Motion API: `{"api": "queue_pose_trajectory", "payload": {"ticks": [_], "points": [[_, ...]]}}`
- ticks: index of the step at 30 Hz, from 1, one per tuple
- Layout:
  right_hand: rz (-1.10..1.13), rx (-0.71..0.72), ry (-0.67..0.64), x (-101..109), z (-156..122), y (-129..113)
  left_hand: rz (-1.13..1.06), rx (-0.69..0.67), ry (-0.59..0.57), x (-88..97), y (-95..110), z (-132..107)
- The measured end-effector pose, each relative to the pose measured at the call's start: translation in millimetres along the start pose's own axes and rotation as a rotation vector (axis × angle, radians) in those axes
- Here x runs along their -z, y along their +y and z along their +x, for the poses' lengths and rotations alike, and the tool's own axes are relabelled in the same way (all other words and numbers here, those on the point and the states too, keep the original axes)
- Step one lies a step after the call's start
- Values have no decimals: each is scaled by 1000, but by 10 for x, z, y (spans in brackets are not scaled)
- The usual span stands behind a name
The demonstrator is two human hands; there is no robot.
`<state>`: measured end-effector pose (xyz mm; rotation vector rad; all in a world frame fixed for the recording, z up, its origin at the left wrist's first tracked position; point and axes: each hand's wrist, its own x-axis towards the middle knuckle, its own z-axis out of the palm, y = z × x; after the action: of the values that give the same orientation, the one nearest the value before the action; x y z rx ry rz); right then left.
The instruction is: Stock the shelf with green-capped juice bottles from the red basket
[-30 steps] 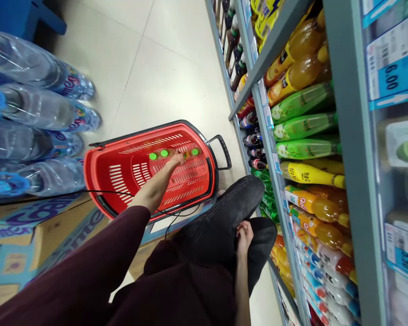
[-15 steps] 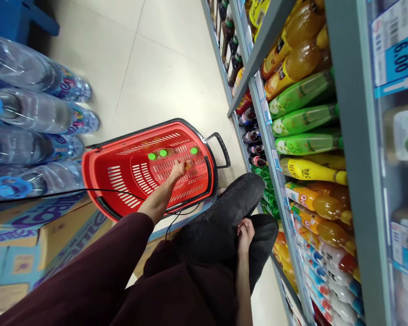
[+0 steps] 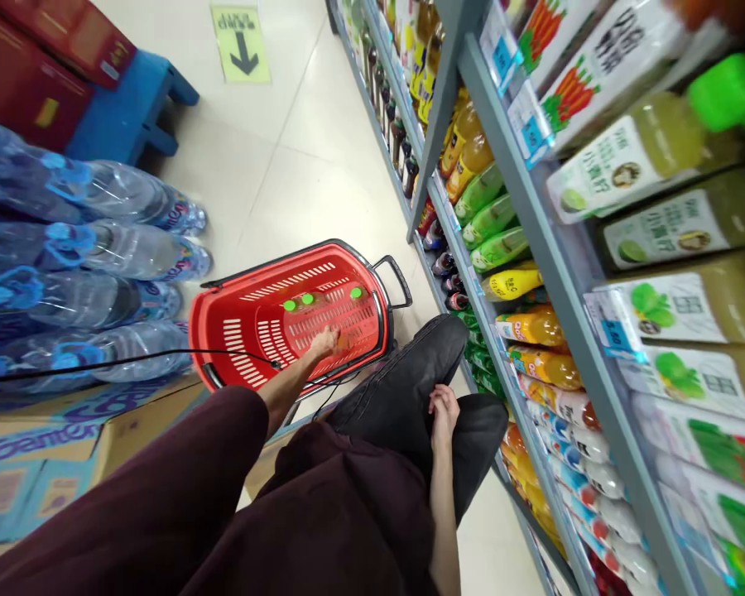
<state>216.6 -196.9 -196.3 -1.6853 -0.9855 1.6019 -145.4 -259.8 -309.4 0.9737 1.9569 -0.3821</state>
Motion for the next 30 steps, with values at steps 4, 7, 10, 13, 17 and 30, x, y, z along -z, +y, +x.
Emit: {"api": "queue_pose_trajectory", "payload": {"ticks": [4,7,10,13,17,30], "points": [[22,15,-46,72,-34,-6,76,-10,42,147,31,-216],[37,44,-81,130,-85,-24,133,-21,65,256,76,-388],[55,92,-117,171,-135,-50,192,-46,111,350,153,-593],[77,131,-155,199,-141,-71,246,-90,176,457,253,-811],[107,149,-200,229,-80,-81,293,-134,279,666,439,-1079],[150,220,-233,251,-108,-183,293,-384,621,1360,1645,-1884]]}}
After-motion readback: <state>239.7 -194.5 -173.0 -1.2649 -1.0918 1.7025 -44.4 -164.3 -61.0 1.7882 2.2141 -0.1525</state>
